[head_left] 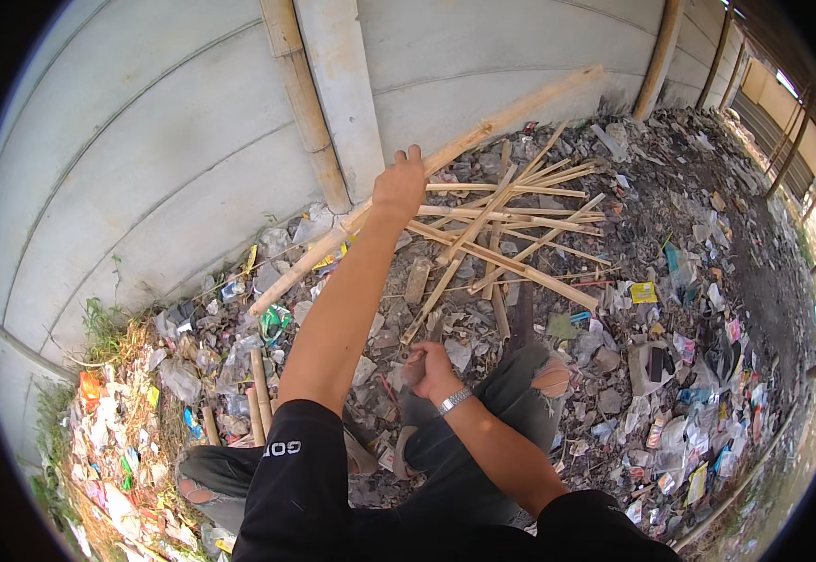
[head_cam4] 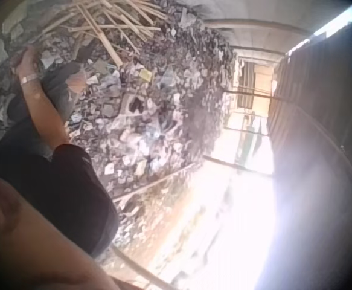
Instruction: The person sits on a debris-covered ground and uses a machete to split long bamboo poles into thin strips. They repeatedly position the bamboo vertically, strike it with the machete to split it, and then separate the resulting strips by hand.
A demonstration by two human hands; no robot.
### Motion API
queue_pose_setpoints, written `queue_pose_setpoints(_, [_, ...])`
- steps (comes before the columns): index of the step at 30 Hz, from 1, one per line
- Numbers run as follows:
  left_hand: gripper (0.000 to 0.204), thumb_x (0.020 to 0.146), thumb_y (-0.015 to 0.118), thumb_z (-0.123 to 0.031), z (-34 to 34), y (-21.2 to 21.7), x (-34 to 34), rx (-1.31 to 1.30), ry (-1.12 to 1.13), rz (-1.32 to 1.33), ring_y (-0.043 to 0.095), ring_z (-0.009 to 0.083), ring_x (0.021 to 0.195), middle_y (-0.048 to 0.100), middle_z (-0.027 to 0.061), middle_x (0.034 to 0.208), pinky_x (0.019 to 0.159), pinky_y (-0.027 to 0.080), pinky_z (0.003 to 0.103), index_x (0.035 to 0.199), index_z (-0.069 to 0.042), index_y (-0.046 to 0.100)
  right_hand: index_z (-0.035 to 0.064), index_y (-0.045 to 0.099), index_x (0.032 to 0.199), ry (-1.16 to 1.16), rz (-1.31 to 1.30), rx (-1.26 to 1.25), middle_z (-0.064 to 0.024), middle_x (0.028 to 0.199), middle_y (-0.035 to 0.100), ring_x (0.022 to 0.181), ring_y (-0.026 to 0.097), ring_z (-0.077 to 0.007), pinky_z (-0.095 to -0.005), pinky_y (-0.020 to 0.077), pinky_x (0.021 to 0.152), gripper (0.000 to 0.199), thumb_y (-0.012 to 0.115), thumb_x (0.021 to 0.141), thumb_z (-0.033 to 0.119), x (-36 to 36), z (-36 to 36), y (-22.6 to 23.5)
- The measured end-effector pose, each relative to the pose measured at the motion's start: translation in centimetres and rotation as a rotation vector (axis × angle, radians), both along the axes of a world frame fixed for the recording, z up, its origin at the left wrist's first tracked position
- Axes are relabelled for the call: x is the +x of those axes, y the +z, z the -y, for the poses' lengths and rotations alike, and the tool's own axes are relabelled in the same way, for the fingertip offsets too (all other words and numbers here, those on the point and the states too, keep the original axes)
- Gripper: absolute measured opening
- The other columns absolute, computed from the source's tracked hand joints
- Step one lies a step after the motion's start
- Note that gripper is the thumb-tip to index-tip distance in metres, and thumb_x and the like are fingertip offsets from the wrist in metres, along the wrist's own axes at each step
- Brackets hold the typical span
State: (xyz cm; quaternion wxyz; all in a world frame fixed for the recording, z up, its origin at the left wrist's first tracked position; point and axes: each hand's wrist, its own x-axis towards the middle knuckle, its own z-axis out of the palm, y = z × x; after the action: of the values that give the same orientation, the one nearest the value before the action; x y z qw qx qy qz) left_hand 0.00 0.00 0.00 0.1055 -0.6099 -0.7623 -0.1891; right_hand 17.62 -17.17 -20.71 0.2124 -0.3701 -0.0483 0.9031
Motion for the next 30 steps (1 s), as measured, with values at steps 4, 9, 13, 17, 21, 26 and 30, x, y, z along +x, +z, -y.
queue_pose_setpoints(4, [0.039, 0.094, 0.063, -0.017, 2.1, -0.1, 0.8, -0.068, -0.083, -0.017, 0.071, 0.0453, 0.09, 0.066, 0.0255, 0.108, 0.073, 0.06, 0.051, 0.126, -0.003, 0.045, 0.0138, 0.046, 0.069, -0.182, 0.023, -0.083, 0.0005, 0.06, 0.048, 0.052, 0.049, -0.0148, -0.0344, 0.0442, 0.05, 0.026, 0.065, 0.087, 0.011, -2.7, 2.4, 1.1])
queue_pose_setpoints(9, [0.052, 0.094, 0.063, -0.016, 7.8, -0.7, 1.0, -0.031, -0.121, -0.015, 0.07, 0.046, 0.082, 0.069, 0.0266, 0.093, 0.069, 0.057, 0.054, 0.139, -0.004, 0.04, 0.0131, 0.05, 0.074, -0.137, 0.093, -0.028, 0.0021, 0.062, 0.05, 0.05, 0.049, -0.0129, -0.0316, 0.0447, 0.05, 0.021, 0.065, 0.087, 0.005, -2.4, 2.2, 1.6])
queue_pose_setpoints(13, [0.052, 0.095, 0.063, -0.018, 4.2, 0.2, 4.2, -0.016, -0.258, -0.085, 0.07, 0.0454, 0.073, 0.069, 0.0245, 0.086, 0.064, 0.056, 0.055, 0.14, -0.006, 0.041, 0.0123, 0.049, 0.07, -0.159, 0.106, -0.05, -0.0014, 0.059, 0.047, 0.048, 0.048, -0.0173, -0.0372, 0.052, 0.055, 0.023, 0.066, 0.086, 0.01, -0.9, 0.5, 0.2])
queue_pose_setpoints(17, [0.084, 0.085, 0.079, -0.04, -5.3, 4.9, 7.2, 0.258, -0.188, -0.146, 0.06, 0.0369, 0.117, 0.06, 0.0247, 0.125, 0.088, 0.053, 0.052, 0.145, 0.0, 0.037, 0.013, 0.049, 0.07, -0.131, 0.093, -0.053, -0.0008, 0.059, 0.047, 0.049, 0.049, -0.0166, -0.0351, 0.0511, 0.056, 0.023, 0.066, 0.086, 0.01, -1.4, 0.8, 0.4])
queue_pose_setpoints(21, [0.098, 0.083, 0.08, -0.047, -8.1, 3.3, 11.2, 0.31, -0.182, 0.051, 0.037, 0.0415, 0.142, 0.036, 0.0249, 0.151, 0.111, 0.036, 0.06, 0.15, 0.005, 0.031, 0.013, 0.05, 0.069, -0.116, 0.09, -0.087, 0.0001, 0.059, 0.046, 0.051, 0.05, -0.0164, -0.0327, 0.0496, 0.056, 0.024, 0.067, 0.086, 0.011, -1.3, 0.6, 0.0])
queue_pose_setpoints(26, [0.076, 0.089, 0.074, -0.041, 1.7, -5.8, 11.0, 0.139, -0.601, 0.143, 0.044, 0.0456, 0.135, 0.04, 0.0266, 0.146, 0.111, 0.039, 0.054, 0.147, -0.004, 0.041, 0.01, 0.051, 0.069, -0.146, 0.088, -0.097, -0.003, 0.059, 0.053, 0.052, 0.053, -0.0173, -0.0356, 0.0513, 0.056, 0.024, 0.067, 0.087, 0.012, -1.1, 0.1, 0.1])
queue_pose_setpoints(30, [0.066, 0.093, 0.069, -0.041, 12.2, -11.8, 0.9, -0.185, -0.464, 0.402, 0.049, 0.0454, 0.129, 0.046, 0.0272, 0.139, 0.107, 0.044, 0.049, 0.141, 0.0, 0.047, 0.0046, 0.057, 0.074, -0.089, 0.225, 0.127, -0.0042, 0.061, 0.055, 0.053, 0.056, -0.0183, -0.0349, 0.0503, 0.054, 0.018, 0.067, 0.087, 0.012, -0.9, 1.3, 0.7])
